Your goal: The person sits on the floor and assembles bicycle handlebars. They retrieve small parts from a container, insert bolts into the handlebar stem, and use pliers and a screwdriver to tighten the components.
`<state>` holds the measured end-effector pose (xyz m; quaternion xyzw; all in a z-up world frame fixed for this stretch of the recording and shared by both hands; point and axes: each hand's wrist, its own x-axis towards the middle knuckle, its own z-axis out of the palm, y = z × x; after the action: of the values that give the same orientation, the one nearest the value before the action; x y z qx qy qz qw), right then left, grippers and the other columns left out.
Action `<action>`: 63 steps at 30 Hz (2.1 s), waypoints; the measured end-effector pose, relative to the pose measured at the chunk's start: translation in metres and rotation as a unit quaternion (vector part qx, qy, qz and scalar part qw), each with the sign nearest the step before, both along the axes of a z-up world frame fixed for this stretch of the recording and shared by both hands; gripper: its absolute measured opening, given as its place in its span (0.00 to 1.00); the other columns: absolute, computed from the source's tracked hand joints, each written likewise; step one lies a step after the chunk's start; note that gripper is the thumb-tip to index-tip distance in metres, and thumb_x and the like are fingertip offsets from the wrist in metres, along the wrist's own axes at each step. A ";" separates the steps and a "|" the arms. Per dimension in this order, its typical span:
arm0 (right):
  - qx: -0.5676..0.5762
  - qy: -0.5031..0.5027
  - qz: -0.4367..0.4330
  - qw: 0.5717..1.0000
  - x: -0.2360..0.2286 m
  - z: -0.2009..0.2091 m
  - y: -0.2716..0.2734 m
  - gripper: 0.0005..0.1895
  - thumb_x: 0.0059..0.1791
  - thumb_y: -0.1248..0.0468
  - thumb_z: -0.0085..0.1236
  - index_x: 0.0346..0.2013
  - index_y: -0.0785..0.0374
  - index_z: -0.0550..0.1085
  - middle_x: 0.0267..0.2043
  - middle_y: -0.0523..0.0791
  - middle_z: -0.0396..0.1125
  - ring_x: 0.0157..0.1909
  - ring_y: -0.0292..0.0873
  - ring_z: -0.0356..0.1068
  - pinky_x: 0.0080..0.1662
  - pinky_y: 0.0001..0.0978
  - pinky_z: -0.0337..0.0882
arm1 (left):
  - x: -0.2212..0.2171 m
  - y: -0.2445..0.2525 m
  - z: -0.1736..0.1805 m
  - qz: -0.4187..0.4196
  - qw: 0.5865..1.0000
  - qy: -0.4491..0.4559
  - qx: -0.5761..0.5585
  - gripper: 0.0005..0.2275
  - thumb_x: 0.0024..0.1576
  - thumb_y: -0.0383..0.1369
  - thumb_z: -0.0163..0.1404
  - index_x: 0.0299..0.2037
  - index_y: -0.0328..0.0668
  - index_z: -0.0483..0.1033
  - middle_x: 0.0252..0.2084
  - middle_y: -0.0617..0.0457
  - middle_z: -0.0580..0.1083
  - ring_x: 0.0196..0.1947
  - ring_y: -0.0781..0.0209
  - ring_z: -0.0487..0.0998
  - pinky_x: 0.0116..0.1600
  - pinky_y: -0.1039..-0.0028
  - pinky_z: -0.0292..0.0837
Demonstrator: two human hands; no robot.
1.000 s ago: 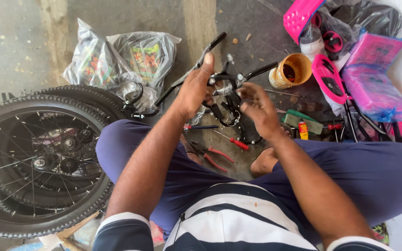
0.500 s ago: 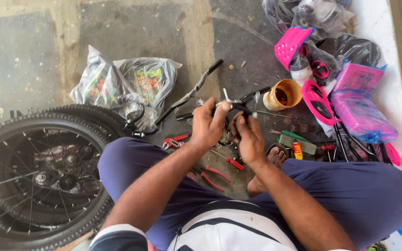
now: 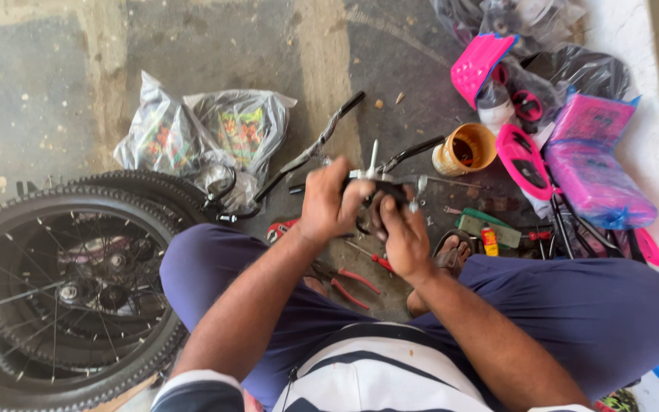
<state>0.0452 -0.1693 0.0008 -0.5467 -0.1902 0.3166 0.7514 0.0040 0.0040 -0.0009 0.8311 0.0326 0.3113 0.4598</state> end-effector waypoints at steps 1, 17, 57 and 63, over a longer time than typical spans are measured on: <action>-0.018 -0.042 -0.010 0.999 0.004 0.003 0.000 0.18 0.61 0.48 0.42 0.46 0.60 0.67 0.30 0.39 0.57 0.30 0.32 0.54 0.33 0.25 0.56 | 0.005 0.000 0.002 0.022 0.999 0.026 -0.007 0.15 0.64 0.39 0.55 0.35 0.35 0.67 0.28 0.44 0.65 0.29 0.39 0.69 0.36 0.57 0.63; -0.256 -0.423 -0.011 0.869 -0.008 -0.133 0.031 0.26 0.51 0.57 0.60 0.58 0.67 0.64 0.47 0.56 0.68 0.47 0.59 0.70 0.50 0.47 0.70 | 0.004 0.035 0.017 -0.034 0.791 0.124 -0.599 0.15 0.67 0.40 0.45 0.47 0.32 0.74 0.36 0.53 0.75 0.36 0.66 0.73 0.42 0.73 0.69; -0.241 -0.082 0.057 0.965 0.009 -0.018 -0.063 0.28 0.52 0.58 0.58 0.65 0.65 0.68 0.60 0.47 0.69 0.61 0.42 0.68 0.60 0.35 0.67 | 0.017 0.011 -0.012 -0.103 0.867 0.086 -0.480 0.16 0.64 0.34 0.53 0.58 0.32 0.71 0.44 0.58 0.73 0.44 0.73 0.71 0.51 0.79 0.69; -0.296 -0.202 0.063 0.931 -0.005 -0.027 -0.059 0.28 0.55 0.53 0.52 0.68 0.61 0.65 0.55 0.47 0.70 0.55 0.40 0.69 0.56 0.34 0.68 | 0.002 0.000 -0.005 -0.099 0.879 0.178 -0.430 0.16 0.62 0.35 0.55 0.54 0.31 0.73 0.38 0.56 0.75 0.38 0.71 0.73 0.43 0.78 0.71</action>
<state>0.0402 -0.2283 -0.0262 -0.7840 -0.2695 0.2876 0.4795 0.0063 0.0043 -0.0059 0.5919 0.1623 0.0659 0.7868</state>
